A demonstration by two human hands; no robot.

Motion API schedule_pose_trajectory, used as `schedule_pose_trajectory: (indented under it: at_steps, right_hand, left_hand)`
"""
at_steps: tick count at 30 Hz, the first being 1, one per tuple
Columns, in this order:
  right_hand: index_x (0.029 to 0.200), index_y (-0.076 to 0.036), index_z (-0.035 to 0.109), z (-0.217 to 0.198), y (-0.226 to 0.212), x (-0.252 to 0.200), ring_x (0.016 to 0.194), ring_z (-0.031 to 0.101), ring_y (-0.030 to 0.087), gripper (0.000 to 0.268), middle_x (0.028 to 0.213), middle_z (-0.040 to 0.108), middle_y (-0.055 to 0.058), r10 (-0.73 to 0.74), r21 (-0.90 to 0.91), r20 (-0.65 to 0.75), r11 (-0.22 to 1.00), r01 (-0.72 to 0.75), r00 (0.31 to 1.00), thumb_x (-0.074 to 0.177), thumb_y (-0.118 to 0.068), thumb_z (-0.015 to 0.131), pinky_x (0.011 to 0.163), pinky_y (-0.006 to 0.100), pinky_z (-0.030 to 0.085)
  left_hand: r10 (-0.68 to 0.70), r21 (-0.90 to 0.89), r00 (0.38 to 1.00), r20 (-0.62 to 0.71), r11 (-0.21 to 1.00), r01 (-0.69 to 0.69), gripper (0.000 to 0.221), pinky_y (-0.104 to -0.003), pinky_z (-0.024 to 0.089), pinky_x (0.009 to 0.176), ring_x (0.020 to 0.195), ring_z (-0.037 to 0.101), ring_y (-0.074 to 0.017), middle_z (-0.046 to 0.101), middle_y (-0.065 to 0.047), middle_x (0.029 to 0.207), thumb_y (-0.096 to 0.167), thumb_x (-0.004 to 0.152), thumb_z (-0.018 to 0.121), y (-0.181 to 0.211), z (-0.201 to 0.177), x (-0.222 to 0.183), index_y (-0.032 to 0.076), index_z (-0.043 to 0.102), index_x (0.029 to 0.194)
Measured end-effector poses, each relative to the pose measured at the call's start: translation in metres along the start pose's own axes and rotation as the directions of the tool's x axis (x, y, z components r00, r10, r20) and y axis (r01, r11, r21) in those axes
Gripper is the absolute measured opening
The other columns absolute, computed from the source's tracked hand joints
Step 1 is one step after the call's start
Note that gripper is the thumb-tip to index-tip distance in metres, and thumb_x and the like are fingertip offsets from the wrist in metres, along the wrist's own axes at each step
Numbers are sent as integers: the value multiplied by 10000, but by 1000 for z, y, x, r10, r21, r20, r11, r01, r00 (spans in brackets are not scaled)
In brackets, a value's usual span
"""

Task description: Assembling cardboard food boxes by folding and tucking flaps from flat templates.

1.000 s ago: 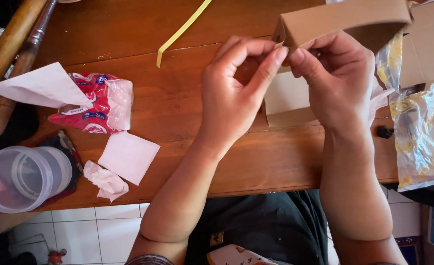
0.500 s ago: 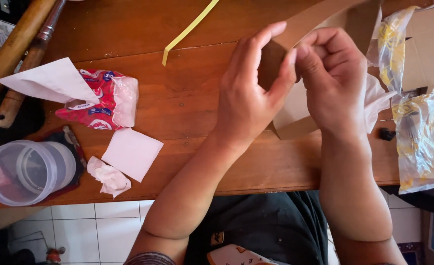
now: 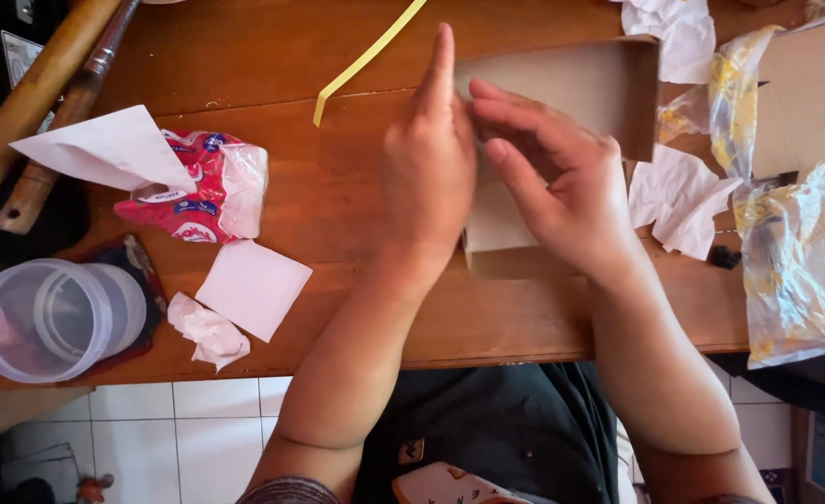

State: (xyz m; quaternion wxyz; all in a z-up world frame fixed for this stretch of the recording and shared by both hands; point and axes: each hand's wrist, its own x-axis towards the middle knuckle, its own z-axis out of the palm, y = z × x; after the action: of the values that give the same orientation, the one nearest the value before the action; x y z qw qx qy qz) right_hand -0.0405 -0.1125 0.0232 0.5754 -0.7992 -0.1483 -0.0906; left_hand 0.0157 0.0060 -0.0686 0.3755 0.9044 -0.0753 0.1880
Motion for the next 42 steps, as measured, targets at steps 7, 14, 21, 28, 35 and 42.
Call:
schedule_pose_trajectory:
  at_steps: [7,14,21,28,35,42]
  right_hand:
    - [1170,71,659,-39,-15,-16,1035,650,273,187,1134,683,186,-153,-407,-80,907,108,985,1084,-22,522,917,357,495]
    - [1420,-33,456,-33,51,-42,1173,585,311,366,1325,594,171,257,-173,-95,947,-270,962,1067,-106,390,971,516,467]
    - [1485,-29,333,-35,84,-39,1151,584,479,429,1358,553,257,67,-223,-187,969,-109,980,1075,-38,458,958,588,464]
    - [1518,-62,359,-44,82,-44,1273,507,357,442,1409,553,118,226,-353,-73,905,-237,971,1079,-109,339,1084,517,365]
    - [1501,4,374,-29,96,-48,1387,379,321,471,1498,451,134,112,-529,32,845,-78,993,1039,-65,429,1172,493,226]
    - [1562,-19,247,-20,102,-47,1478,220,295,556,1602,288,139,142,-733,114,680,-13,983,1068,-197,430,1184,519,137]
  left_hand:
    - [-309,129,918,247,950,285,433,-530,451,716,897,601,-425,693,-183,958,199,936,430,11,-53,35,141,578,1339]
    - [-289,-11,736,612,928,373,518,-427,463,1016,1189,608,-284,669,-119,1229,443,953,411,-5,-60,15,120,608,1306]
    - [-4,-417,868,497,876,242,460,-508,344,1110,1278,486,-455,537,-324,1331,192,1022,342,-19,-69,2,-67,505,1366]
    - [302,-305,879,370,933,-193,417,-509,460,956,1078,574,-442,590,-236,1130,17,987,445,-43,-69,-9,1,490,1401]
    - [384,-202,831,402,923,-328,393,-476,381,973,1224,501,-364,509,-154,1410,125,983,508,-52,-64,-3,44,451,1363]
    - [499,-137,702,509,852,-506,519,-505,257,1168,1452,325,-331,354,-163,1568,129,1035,447,-61,-57,-3,43,315,1529]
